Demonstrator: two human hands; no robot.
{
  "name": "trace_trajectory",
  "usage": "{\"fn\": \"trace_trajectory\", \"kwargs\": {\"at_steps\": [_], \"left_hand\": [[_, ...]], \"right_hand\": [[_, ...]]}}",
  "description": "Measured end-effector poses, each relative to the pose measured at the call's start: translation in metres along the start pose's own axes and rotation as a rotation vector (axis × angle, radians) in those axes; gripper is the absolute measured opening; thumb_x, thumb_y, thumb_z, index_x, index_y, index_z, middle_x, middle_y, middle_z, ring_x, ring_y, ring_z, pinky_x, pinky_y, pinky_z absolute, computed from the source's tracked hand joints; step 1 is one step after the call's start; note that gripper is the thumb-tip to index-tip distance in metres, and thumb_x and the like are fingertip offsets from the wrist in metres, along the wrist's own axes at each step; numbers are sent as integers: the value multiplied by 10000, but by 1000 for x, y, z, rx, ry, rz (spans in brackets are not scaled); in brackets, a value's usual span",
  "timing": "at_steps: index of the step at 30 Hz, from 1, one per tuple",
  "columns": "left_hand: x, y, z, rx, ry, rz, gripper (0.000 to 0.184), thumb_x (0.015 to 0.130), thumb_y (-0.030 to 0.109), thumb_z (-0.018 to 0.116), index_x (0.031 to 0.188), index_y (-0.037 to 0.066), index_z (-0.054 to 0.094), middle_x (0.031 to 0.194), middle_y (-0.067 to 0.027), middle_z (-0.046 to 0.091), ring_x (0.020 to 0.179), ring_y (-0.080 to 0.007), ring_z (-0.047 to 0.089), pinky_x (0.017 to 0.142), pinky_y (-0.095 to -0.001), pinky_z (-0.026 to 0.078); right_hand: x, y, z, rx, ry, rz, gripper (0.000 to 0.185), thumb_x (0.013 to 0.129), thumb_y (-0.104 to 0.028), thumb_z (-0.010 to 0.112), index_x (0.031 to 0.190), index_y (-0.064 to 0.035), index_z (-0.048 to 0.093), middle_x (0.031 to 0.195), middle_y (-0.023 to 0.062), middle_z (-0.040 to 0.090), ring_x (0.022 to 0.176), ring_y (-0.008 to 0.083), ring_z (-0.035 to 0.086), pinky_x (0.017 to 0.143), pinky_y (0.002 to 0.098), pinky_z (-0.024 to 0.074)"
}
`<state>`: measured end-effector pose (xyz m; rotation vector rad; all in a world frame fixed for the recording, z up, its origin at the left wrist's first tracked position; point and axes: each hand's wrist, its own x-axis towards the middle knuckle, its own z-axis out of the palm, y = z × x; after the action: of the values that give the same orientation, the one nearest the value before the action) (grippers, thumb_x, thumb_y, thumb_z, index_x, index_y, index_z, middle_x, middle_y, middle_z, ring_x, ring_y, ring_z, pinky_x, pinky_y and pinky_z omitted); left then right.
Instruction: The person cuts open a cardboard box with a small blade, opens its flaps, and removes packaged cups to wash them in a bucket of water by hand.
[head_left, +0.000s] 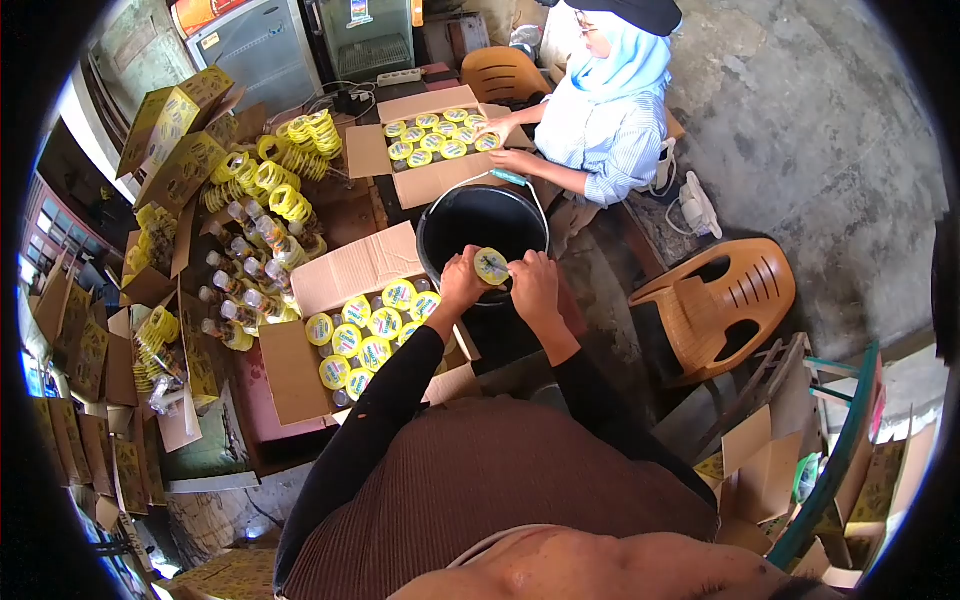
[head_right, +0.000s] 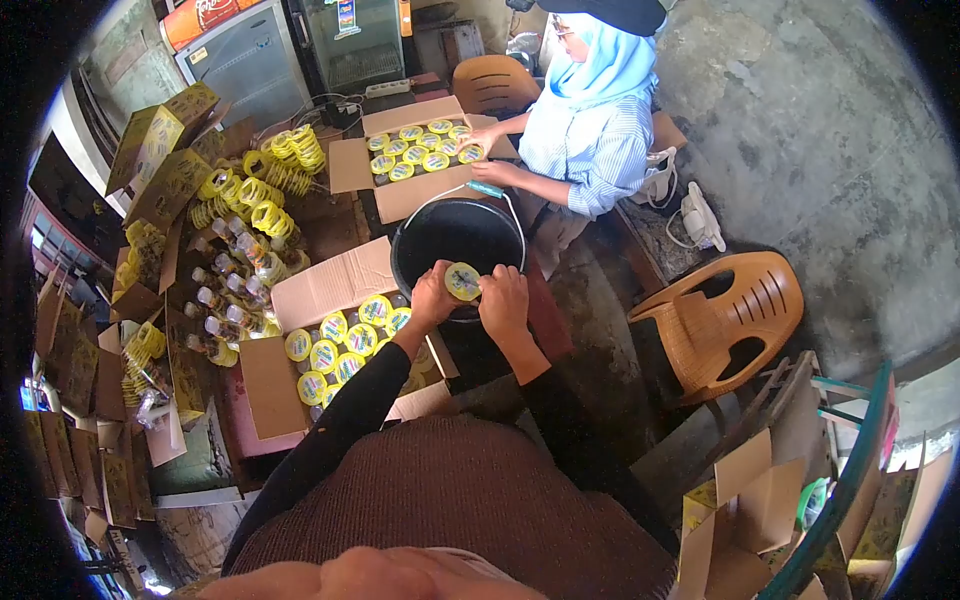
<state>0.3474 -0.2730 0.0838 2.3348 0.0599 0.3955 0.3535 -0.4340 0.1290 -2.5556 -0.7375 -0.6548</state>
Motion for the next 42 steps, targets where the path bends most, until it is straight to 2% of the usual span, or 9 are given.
{"fn": "trace_trajectory", "kwargs": {"at_steps": [8,15,18,20,24,34,36,42], "left_hand": [[1,3,-2,52,-19,-13,793,511,432,893,1107,86,501,925,-150,671,949,-340,635,1012,-461,392],[1,4,-6,68,-64,-29,821,526,482,877,1141,99,491,920,-139,674,922,-335,649,1024,-462,384],[1,4,-6,84,-92,-28,817,530,477,877,1143,100,490,923,-136,674,924,-332,650,1020,-462,389],[1,4,-6,77,-92,-21,814,531,475,877,1144,105,490,925,-139,675,926,-334,649,1023,-462,388],[1,3,-6,88,-100,-9,801,529,466,878,1140,118,494,921,-145,678,928,-337,649,1037,-462,379],[0,-2,-2,85,-118,-19,794,531,482,871,1131,119,498,894,-138,683,906,-327,655,1046,-480,362],[2,-6,3,71,-93,49,805,530,500,866,1137,121,496,894,-137,683,903,-325,656,1046,-491,357],[2,-14,5,95,-86,52,819,534,517,859,1151,122,492,897,-137,685,903,-324,657,1046,-506,351]], "right_hand": [[-4,16,-3,-48,-63,-72,95,765,-92,617,813,-75,697,816,72,514,874,263,515,754,386,396],[10,28,-37,62,-16,-62,88,794,-111,611,811,-100,696,804,59,500,843,263,505,753,385,393],[14,30,-44,56,31,-124,111,808,-104,594,841,-105,699,807,44,498,839,248,503,766,383,388],[16,28,-44,79,24,-275,140,821,-103,576,880,-119,702,811,25,499,848,228,505,793,379,382],[17,28,-38,68,9,-334,152,821,-108,573,905,-135,697,819,11,501,865,209,510,819,375,377],[34,24,-29,-68,-95,-535,88,810,-152,561,822,-141,648,865,7,513,905,192,509,830,362,384],[34,25,-17,-74,-103,-611,84,813,-153,555,806,-135,637,870,9,517,907,192,509,829,359,384],[43,36,-11,-95,-129,-579,94,810,-139,553,812,-135,647,870,10,520,910,186,510,840,366,380]]}}
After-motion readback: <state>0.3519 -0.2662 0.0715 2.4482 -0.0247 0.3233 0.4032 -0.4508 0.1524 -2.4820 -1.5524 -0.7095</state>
